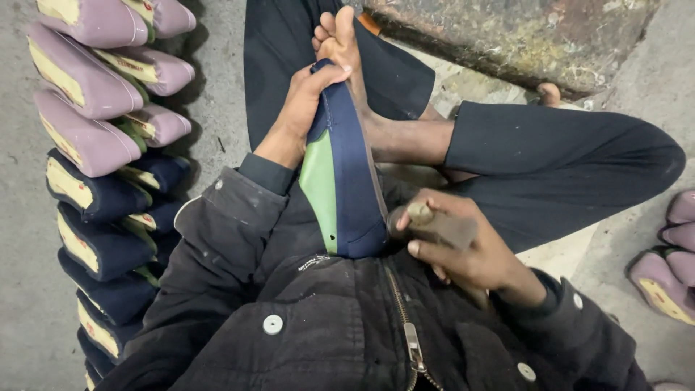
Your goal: The person sits on the floor and uses a hammer to tap the sole of a blue and green shoe, likely to attach or secure the sole. They repeat this process on multiple shoes, placing each finished shoe on the floor.
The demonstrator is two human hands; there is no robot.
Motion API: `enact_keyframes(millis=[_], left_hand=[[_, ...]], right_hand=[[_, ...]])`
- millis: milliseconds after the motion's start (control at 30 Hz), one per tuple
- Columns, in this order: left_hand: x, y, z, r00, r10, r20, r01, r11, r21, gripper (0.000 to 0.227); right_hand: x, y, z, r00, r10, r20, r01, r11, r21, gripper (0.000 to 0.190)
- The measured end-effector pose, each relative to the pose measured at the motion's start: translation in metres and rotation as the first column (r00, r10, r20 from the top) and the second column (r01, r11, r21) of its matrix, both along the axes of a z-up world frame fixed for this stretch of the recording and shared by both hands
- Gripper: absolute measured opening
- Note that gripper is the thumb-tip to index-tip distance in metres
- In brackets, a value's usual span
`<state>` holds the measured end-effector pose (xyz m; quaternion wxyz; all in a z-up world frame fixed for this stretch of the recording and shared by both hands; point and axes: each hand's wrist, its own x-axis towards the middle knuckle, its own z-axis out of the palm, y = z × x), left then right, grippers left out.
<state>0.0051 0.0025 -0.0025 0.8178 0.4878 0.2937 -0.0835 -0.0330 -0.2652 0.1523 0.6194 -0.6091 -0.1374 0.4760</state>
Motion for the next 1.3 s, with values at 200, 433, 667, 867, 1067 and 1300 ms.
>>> enact_keyframes(millis=[200, 433, 667, 867, 1067, 1300], left_hand=[[0.002, -0.003, -0.004, 0.997, 0.073, -0.040, -0.074, 0.997, -0.037, 0.015], [0.001, -0.005, 0.004, 0.999, 0.046, -0.025, -0.045, 0.998, 0.043, 0.025], [-0.007, -0.010, -0.006, 0.995, -0.030, 0.092, 0.018, 0.991, 0.129, 0.028], [-0.006, -0.015, -0.005, 0.998, 0.016, 0.066, -0.023, 0.994, 0.111, 0.030], [0.002, -0.013, -0.006, 0.998, 0.027, -0.060, -0.016, 0.983, 0.183, 0.028], [0.002, -0.010, -0.023, 0.996, -0.003, 0.094, -0.008, 0.994, 0.111, 0.035]], right_hand=[[-0.024, -0.003, 0.017, 0.917, 0.058, 0.394, 0.021, 0.981, -0.193, 0.012], [-0.035, -0.004, 0.012, 0.882, 0.035, 0.469, 0.074, 0.974, -0.213, 0.010], [-0.005, -0.009, 0.011, 0.837, 0.301, 0.457, -0.250, 0.953, -0.170, 0.017], [0.046, 0.014, 0.005, 0.689, 0.615, 0.384, -0.629, 0.770, -0.105, 0.012], [0.064, 0.028, -0.012, 0.596, 0.714, 0.366, -0.726, 0.675, -0.134, 0.016], [0.002, -0.002, -0.017, 0.999, -0.031, 0.036, 0.039, 0.974, -0.222, 0.047]])
